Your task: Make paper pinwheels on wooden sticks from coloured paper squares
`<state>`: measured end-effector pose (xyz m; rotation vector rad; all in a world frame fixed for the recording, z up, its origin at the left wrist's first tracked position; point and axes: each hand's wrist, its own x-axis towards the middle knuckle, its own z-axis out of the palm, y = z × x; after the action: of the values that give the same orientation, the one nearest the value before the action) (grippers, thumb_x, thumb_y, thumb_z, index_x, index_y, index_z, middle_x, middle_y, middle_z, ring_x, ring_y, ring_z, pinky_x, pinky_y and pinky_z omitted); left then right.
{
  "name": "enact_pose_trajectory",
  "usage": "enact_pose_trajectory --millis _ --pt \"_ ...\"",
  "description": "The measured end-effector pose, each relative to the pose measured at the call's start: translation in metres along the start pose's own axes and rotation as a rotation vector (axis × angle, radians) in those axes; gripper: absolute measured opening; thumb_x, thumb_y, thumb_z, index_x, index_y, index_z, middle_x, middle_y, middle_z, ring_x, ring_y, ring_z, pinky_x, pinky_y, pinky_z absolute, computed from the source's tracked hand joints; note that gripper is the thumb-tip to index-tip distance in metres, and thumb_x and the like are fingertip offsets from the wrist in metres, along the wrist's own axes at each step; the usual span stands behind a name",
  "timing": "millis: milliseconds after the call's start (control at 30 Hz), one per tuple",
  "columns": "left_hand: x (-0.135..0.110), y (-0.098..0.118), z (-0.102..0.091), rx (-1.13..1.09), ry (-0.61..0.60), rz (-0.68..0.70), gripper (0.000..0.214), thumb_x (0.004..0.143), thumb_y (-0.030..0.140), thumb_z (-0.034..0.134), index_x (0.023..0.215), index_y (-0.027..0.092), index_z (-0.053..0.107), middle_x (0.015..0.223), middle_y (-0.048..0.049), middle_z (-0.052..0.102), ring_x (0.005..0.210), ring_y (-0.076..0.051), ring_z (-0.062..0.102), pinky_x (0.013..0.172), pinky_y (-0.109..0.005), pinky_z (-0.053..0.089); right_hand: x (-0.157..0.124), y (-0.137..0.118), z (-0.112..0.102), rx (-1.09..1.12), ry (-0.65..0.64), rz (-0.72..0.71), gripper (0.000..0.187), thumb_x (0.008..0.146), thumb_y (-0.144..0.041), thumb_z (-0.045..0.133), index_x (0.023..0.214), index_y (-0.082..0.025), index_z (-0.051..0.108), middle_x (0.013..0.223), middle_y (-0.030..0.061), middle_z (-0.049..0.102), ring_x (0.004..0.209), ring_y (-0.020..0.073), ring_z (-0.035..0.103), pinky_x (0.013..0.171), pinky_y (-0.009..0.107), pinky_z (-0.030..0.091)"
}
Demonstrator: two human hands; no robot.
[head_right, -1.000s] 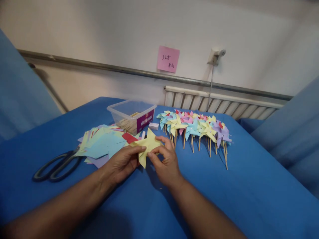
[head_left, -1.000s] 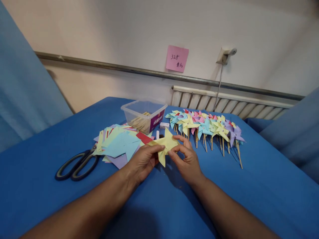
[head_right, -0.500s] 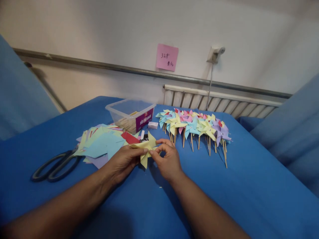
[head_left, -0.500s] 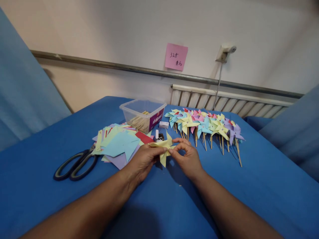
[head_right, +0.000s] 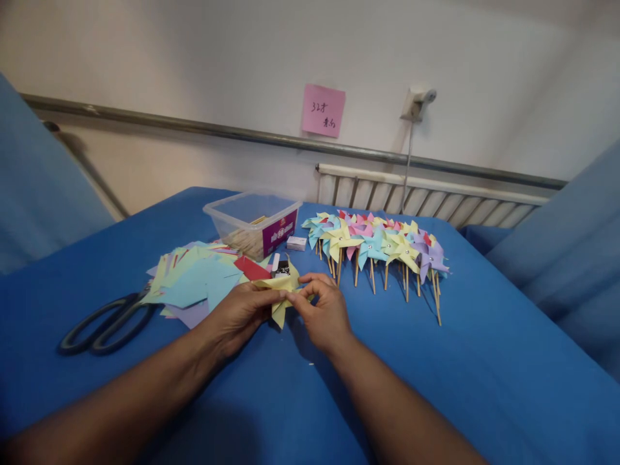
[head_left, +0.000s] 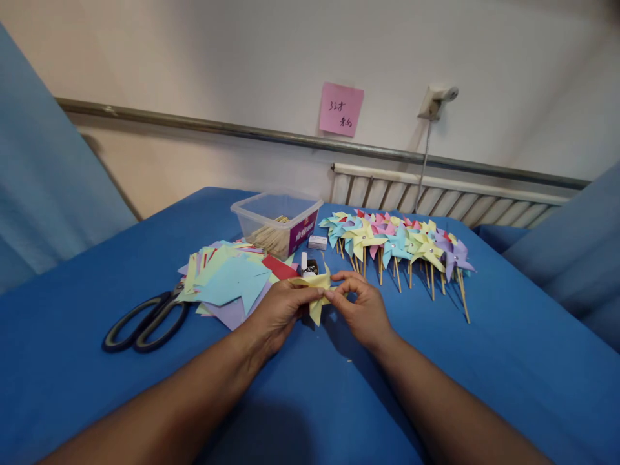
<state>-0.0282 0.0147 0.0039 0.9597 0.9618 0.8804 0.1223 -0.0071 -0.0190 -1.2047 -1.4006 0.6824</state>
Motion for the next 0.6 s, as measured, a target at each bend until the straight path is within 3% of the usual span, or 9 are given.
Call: enact_pose_trajectory --millis 600 --pt "-0.0012 0.0026 0.0018 0.006 -0.021 -0.009 0.026 0.062 0.025 0.076 0.082 0.01 0.07 0.064 -0.0039 0.063 0.06 -0.014 0.058 0.054 -0.024 0.043 -0.0016 -0.0005 0.0019 0.024 0.017 0.017 0.019 0.073 -0.03 0.069 0.058 -0.019 0.062 0.096 0.0059 0.066 0.094 0.0196 0.06 0.09 0.035 0.04"
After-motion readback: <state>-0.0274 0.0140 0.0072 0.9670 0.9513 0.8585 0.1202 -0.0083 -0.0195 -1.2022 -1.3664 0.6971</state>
